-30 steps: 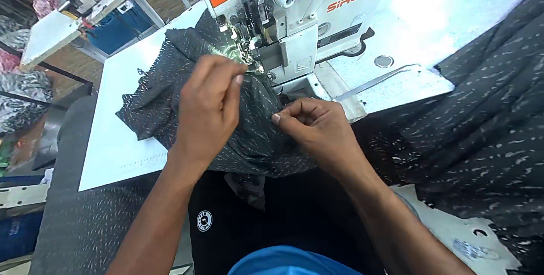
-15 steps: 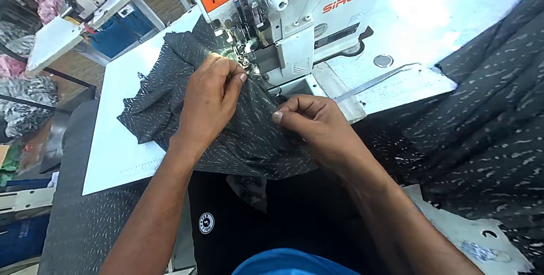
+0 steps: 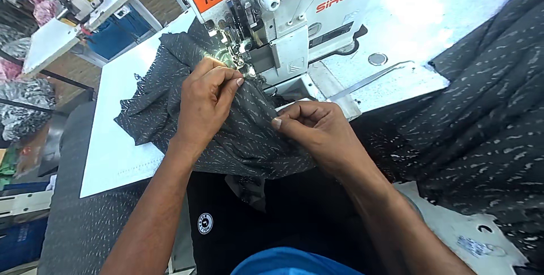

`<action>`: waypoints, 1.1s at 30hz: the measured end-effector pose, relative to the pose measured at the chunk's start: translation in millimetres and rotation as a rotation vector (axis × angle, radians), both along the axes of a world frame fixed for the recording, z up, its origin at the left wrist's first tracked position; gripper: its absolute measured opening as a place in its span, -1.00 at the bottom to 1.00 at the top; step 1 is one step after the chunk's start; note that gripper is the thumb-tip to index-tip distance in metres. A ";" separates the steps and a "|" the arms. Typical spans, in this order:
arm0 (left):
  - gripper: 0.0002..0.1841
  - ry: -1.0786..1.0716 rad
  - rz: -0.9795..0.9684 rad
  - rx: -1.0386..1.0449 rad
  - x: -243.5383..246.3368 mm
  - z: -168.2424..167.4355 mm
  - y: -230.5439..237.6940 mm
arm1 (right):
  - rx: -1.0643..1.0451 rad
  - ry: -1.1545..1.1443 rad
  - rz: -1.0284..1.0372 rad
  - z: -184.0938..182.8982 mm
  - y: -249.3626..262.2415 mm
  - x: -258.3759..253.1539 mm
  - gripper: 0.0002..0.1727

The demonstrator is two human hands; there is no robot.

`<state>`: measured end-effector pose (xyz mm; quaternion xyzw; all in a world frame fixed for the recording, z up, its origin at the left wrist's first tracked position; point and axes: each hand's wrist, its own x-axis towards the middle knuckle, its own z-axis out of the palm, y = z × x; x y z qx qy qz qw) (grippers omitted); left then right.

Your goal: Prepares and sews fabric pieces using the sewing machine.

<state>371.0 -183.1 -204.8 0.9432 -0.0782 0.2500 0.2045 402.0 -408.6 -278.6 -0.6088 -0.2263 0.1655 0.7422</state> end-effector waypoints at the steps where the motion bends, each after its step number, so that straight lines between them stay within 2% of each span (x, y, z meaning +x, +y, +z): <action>1: -0.86 -0.004 -0.003 0.001 -0.2 -0.8 0.3 | -0.005 0.010 0.003 -1.2 -0.7 -0.8 -0.89; 8: -0.86 -0.027 -0.041 0.031 0.1 -3.2 2.0 | -0.093 -0.003 -0.021 -7.2 -2.5 -1.5 -0.90; 13: -0.84 -0.041 -0.096 0.079 -4.2 -4.5 6.7 | -0.268 -0.077 -0.143 -10.7 -1.5 2.0 -0.88; 18: -0.81 -0.023 -0.111 0.121 -5.9 -1.4 10.8 | -0.299 -0.067 -0.188 -7.6 -1.9 2.1 -0.80; 21: -0.82 -0.021 -0.107 0.130 -7.0 -1.2 9.4 | -0.317 -0.075 -0.186 -6.0 -1.2 1.4 -0.83; 22: -0.82 -0.026 -0.105 0.132 -7.4 -1.5 8.5 | -0.355 -0.086 -0.160 -3.8 -1.7 2.0 -0.81; 24: -0.82 -0.038 -0.091 0.153 -8.4 -1.6 6.8 | -0.447 -0.097 -0.056 5.6 -1.9 6.6 -0.62; 26: -0.82 -0.046 -0.070 0.188 -9.5 -1.6 4.0 | -0.408 -0.056 0.121 15.8 -2.3 14.0 -0.53; 29: -0.81 -0.032 -0.055 0.206 -9.5 -2.1 -3.4 | -0.089 0.232 0.426 23.9 -5.7 24.4 -0.91; 30: -0.80 -0.025 -0.049 0.208 -9.4 -2.7 -6.6 | -0.042 0.289 0.478 21.4 -7.1 26.9 -0.95; 33: -0.75 0.005 -0.023 0.217 -13.7 -2.5 -14.6 | -0.010 0.353 0.507 8.3 -13.5 29.3 -0.82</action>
